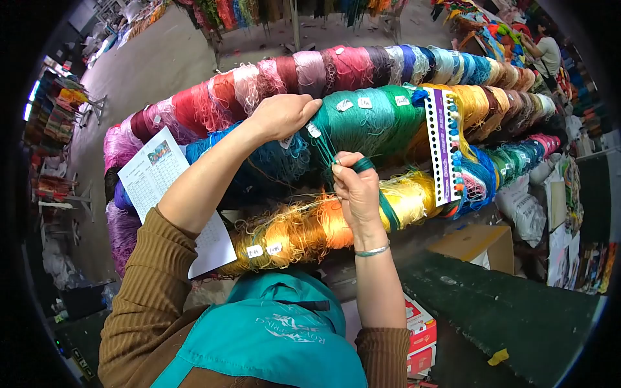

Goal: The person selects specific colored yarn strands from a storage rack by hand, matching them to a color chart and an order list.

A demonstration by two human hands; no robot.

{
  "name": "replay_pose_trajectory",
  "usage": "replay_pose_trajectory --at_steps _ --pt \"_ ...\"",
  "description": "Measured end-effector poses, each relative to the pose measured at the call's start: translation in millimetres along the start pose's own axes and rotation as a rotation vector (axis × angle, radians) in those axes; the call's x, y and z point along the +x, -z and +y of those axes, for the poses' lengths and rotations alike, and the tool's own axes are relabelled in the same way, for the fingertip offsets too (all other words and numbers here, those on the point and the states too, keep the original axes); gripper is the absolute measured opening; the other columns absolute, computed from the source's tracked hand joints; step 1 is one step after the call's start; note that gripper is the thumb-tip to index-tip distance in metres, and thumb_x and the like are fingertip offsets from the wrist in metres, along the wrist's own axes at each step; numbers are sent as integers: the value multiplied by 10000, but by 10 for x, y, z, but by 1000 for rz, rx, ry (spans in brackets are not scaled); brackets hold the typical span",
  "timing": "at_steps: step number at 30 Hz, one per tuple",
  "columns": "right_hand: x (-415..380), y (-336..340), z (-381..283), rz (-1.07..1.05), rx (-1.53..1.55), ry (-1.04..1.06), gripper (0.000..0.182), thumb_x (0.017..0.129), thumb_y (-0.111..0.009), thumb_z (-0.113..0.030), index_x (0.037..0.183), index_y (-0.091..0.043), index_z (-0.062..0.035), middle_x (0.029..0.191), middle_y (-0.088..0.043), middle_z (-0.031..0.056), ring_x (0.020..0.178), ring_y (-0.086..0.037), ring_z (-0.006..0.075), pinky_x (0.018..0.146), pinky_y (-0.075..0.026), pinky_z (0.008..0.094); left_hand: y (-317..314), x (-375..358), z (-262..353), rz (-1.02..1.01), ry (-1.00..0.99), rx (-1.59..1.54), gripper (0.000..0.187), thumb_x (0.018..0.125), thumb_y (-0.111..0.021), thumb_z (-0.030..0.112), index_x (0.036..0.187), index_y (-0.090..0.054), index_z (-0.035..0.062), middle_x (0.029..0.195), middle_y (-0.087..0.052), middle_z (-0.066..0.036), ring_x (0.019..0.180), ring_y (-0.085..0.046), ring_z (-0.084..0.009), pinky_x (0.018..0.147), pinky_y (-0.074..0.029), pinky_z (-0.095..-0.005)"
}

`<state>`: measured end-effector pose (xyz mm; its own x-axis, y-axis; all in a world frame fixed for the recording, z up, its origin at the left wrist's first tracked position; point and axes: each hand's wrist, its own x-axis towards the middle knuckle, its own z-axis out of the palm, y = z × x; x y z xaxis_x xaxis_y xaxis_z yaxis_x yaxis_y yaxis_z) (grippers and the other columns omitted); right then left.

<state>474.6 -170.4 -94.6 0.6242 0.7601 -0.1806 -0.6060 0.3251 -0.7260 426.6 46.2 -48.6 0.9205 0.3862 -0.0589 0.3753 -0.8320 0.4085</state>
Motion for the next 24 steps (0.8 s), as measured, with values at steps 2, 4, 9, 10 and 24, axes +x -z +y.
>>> replay_pose_trajectory --at_steps 2,4,9,10,24 --pt "-15 -3 -21 -3 11 -13 99 877 -585 38 838 -554 -47 820 -609 66 493 -399 37 441 -290 189 5 -3 2 -6 0 2 553 1001 -324 441 924 -672 17 936 -686 -220 940 -651 -406 837 -501 -511" --pt "-31 36 -26 -5 24 -27 88 880 -577 35 841 -558 -42 874 -642 101 495 -411 40 446 -302 187 2 -4 0 -4 -2 2 553 1000 -325 441 927 -672 17 937 -685 -221 939 -651 -406 838 -501 -511" --pt "-74 151 -45 5 77 10 74 883 -548 31 859 -567 -37 950 -677 171 490 -444 59 444 -326 194 2 -6 1 1 -3 8 548 1000 -328 439 934 -671 16 937 -685 -223 938 -652 -406 839 -501 -510" --pt "-80 143 -54 25 86 9 71 885 -545 27 864 -560 -39 960 -678 180 485 -440 59 441 -327 195 9 -10 7 -4 5 9 549 1000 -326 439 936 -670 16 938 -685 -222 942 -651 -404 842 -500 -509" --pt "-1007 218 -128 107 -357 -199 138 937 -618 -128 926 -657 4 560 -414 -65 415 -316 27 394 -238 210 5 20 -4 -47 12 27 565 1009 -298 450 968 -663 20 957 -680 -220 975 -637 -402 868 -486 -499"
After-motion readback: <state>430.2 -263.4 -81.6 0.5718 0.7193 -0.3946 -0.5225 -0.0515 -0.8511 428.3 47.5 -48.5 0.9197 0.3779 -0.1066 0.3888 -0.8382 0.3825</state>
